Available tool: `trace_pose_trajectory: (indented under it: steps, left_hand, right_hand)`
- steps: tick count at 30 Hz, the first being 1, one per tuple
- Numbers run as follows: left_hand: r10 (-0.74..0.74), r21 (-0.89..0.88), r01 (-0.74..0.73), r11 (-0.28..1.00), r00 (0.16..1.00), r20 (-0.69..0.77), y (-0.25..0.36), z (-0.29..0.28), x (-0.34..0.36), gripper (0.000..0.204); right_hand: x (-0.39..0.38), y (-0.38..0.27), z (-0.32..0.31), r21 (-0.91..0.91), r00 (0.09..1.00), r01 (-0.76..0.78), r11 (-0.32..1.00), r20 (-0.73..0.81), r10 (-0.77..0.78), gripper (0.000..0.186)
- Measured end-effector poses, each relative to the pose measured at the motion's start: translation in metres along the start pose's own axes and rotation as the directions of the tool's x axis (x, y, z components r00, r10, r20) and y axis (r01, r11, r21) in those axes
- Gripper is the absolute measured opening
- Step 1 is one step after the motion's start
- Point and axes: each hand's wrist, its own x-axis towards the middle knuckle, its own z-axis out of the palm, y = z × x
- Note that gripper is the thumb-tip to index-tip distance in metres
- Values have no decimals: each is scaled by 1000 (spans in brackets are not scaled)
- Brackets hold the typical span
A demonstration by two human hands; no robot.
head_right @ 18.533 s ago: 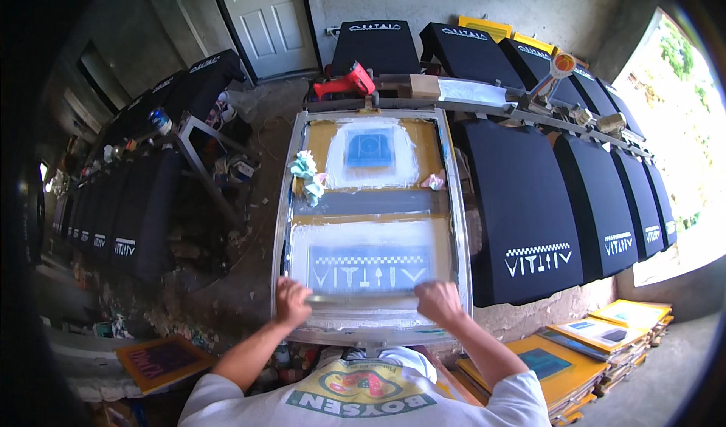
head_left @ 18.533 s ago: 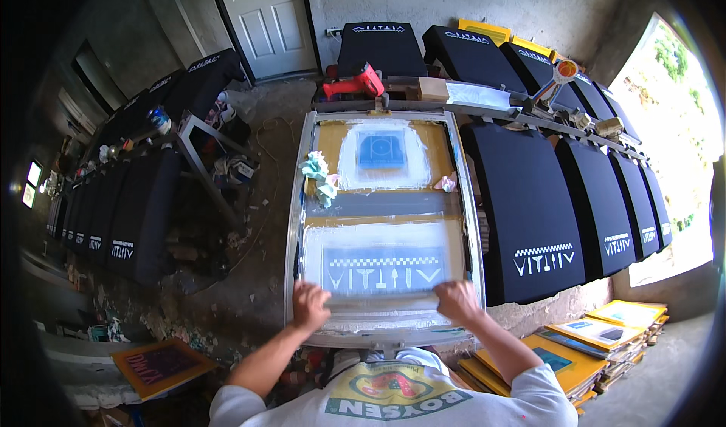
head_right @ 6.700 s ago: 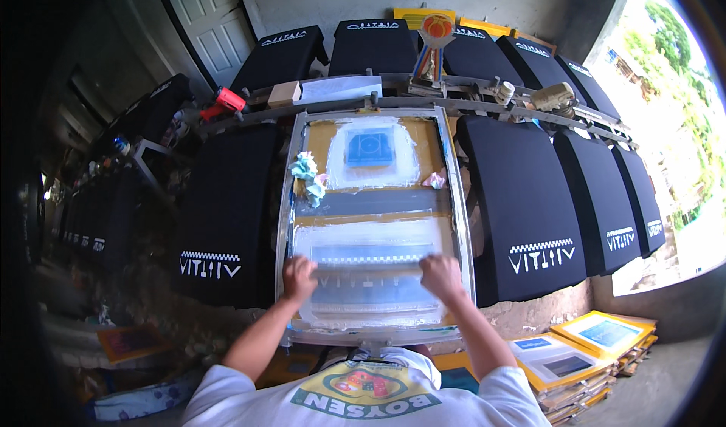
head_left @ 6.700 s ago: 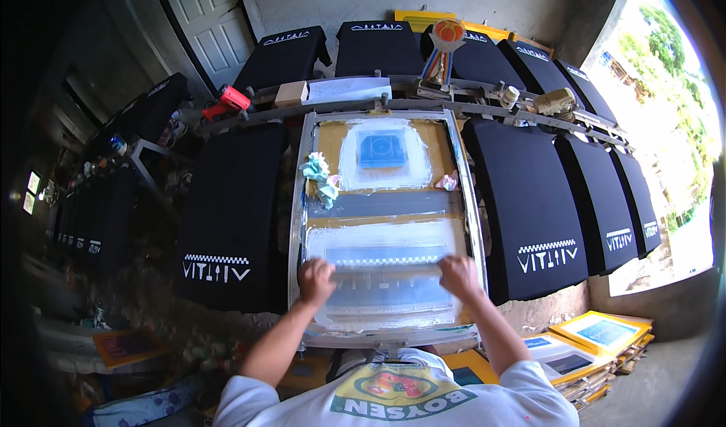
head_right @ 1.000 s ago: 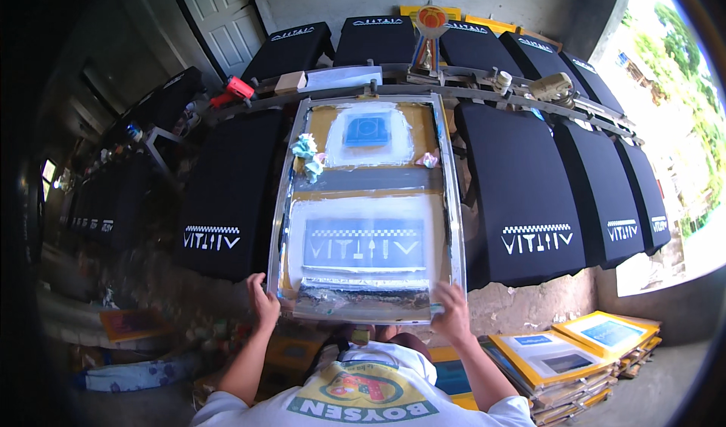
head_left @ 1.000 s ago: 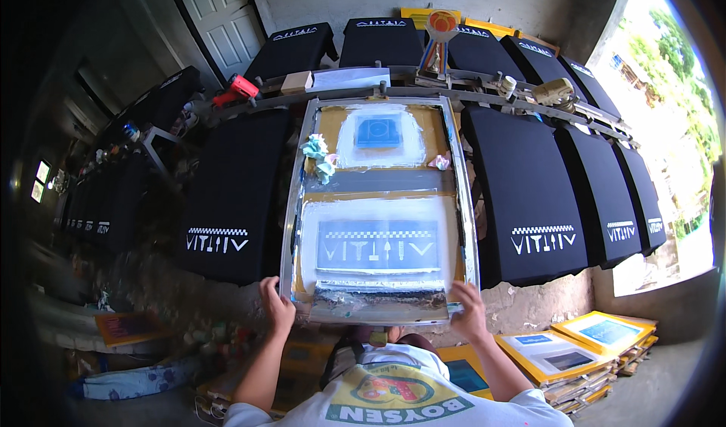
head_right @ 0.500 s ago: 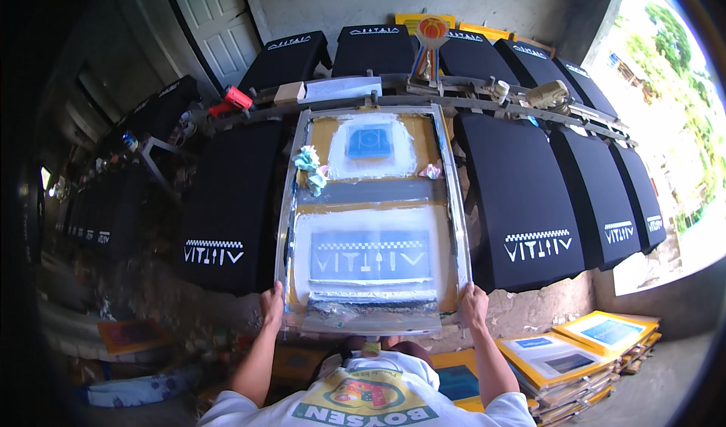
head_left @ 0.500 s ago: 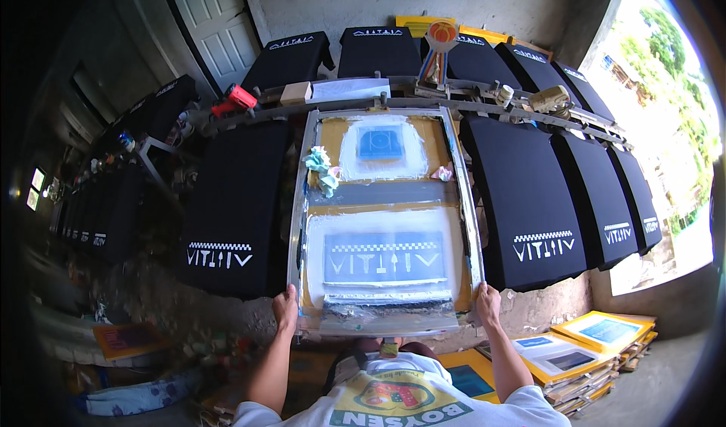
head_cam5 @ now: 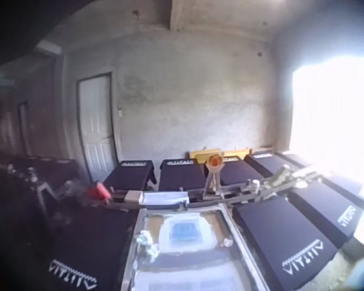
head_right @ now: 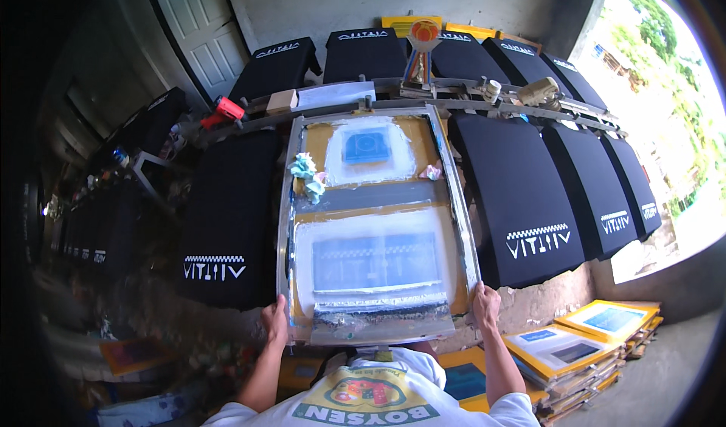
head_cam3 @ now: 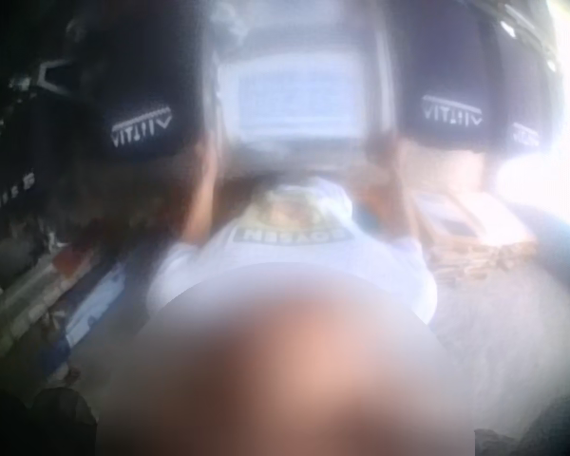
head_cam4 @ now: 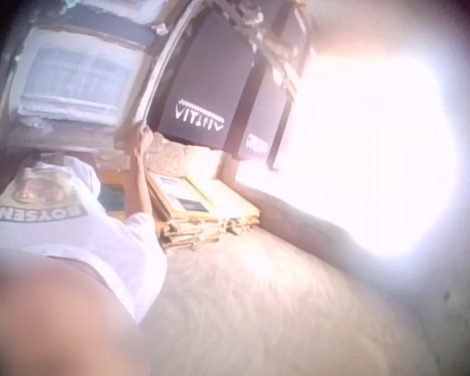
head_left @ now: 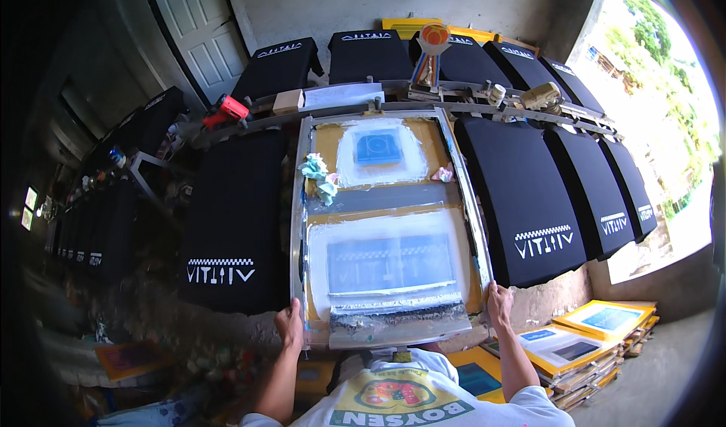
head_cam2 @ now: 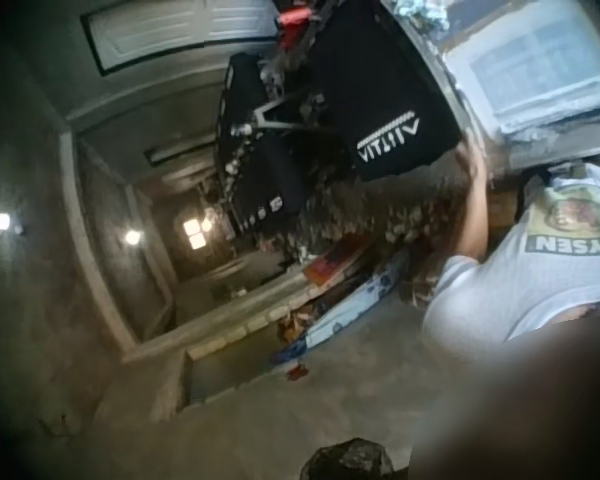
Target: The person uses a squeegee to pull white ink across a screen printing frame, transferring a logo onto a black t-shirt. The person repeats this process on multiple t-shirts arranged on a printing press.
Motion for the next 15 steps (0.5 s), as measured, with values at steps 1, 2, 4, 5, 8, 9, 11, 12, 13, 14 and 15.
trace_pose_trajectory:
  steps: [1, 2, 4, 5, 8, 9, 11, 12, 13, 14, 15]
  left_hand:
    - [1, -10, -1, 1000, 1000, 0, 2, -1, -2, 58]
    - [7, -19, -7, 1000, 1000, -12, 5, -2, -4, 58]
    - [21, -27, -22, 999, 1000, -21, 13, -1, -5, 57]
    - [29, -25, -30, 999, 999, -21, 18, 0, -5, 57]
    - [85, -37, -86, 996, 996, -16, 36, 13, -5, 56]
    - [130, -44, -132, 990, 991, -31, 42, 22, -6, 56]
    - [88, -62, -86, 994, 996, 25, 54, 44, -13, 56]
    - [54, -52, -53, 997, 998, 25, 59, 58, -18, 55]
    - [92, -70, -89, 994, 995, 49, 63, 72, -23, 55]
    - [109, -69, -105, 992, 993, 53, 67, 84, -26, 55]
    - [124, -73, -116, 991, 986, 115, 71, 91, -27, 55]
  right_hand:
    - [-1, -1, -2, 24, 1000, 15, 1000, -26, -14, 52]
    - [-3, -2, -3, 34, 999, 21, 999, -38, -20, 52]
    - [-5, -3, -6, 68, 997, 36, 997, -66, -32, 51]
    - [-5, -3, -7, 92, 996, 47, 995, -82, -39, 50]
    - [0, 2, -19, 114, 988, 80, 990, -140, -63, 48]
    - [4, 6, -25, 112, 986, 97, 989, -147, -80, 47]
    - [16, 20, -45, 108, 981, 95, 990, -178, -74, 46]
    - [24, 28, -56, 97, 985, 74, 993, -164, -57, 46]
    - [31, 35, -66, 115, 980, 88, 989, -188, -66, 46]
    - [37, 42, -74, 125, 980, 79, 989, -190, -55, 46]
    - [40, 48, -77, 133, 967, 86, 987, -251, -51, 46]
